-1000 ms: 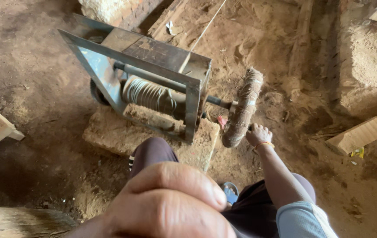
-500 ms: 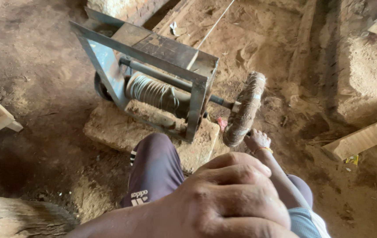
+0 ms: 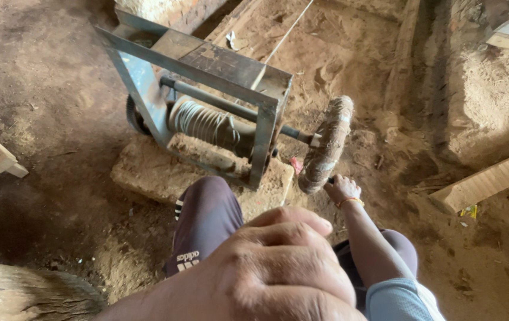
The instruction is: The person rotates the handle of a manual spinning machine to wind fibers onto a spindle while using their other hand to guide and compress the material.
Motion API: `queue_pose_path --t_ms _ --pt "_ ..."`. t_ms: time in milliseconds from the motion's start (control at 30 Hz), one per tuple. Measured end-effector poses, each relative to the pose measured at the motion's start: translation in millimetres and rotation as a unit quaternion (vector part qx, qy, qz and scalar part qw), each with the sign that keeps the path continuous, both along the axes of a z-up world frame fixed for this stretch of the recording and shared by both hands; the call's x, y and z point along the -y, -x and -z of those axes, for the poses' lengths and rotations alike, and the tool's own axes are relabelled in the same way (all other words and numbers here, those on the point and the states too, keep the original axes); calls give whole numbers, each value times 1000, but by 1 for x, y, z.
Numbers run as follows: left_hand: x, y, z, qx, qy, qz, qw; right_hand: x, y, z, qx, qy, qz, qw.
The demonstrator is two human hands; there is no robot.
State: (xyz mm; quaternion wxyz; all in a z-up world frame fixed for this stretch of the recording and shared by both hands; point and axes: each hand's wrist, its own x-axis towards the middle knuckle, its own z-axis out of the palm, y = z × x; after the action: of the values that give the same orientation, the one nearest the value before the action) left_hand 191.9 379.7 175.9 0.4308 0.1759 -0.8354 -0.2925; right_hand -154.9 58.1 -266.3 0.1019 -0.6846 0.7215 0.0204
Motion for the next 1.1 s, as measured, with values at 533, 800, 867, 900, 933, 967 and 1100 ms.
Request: queue_pose_path --t_ms 533,800,867,900,933,967,1100 --pt "8 1 30 -14 -62 90 994 -10 -4 -15 -14 -22 -9 1000" --pt "11 10 36 -6 -34 76 996 -14 -2 -10 -8 -20 -11 1000" --pt "18 10 38 -20 -12 61 998 -15 -2 -8 -10 -25 -9 1000" --pt "23 13 40 -25 -5 40 999 -14 -3 -7 -12 -28 -7 1000" --pt "29 17 43 -31 0 19 999 -14 -1 -6 -15 -32 -5 999" --pt "36 23 47 -37 6 -1 999 -12 1 -4 -14 -37 -9 999" --pt "82 44 76 7 13 -115 993 -7 2 4 -17 -57 -16 998"
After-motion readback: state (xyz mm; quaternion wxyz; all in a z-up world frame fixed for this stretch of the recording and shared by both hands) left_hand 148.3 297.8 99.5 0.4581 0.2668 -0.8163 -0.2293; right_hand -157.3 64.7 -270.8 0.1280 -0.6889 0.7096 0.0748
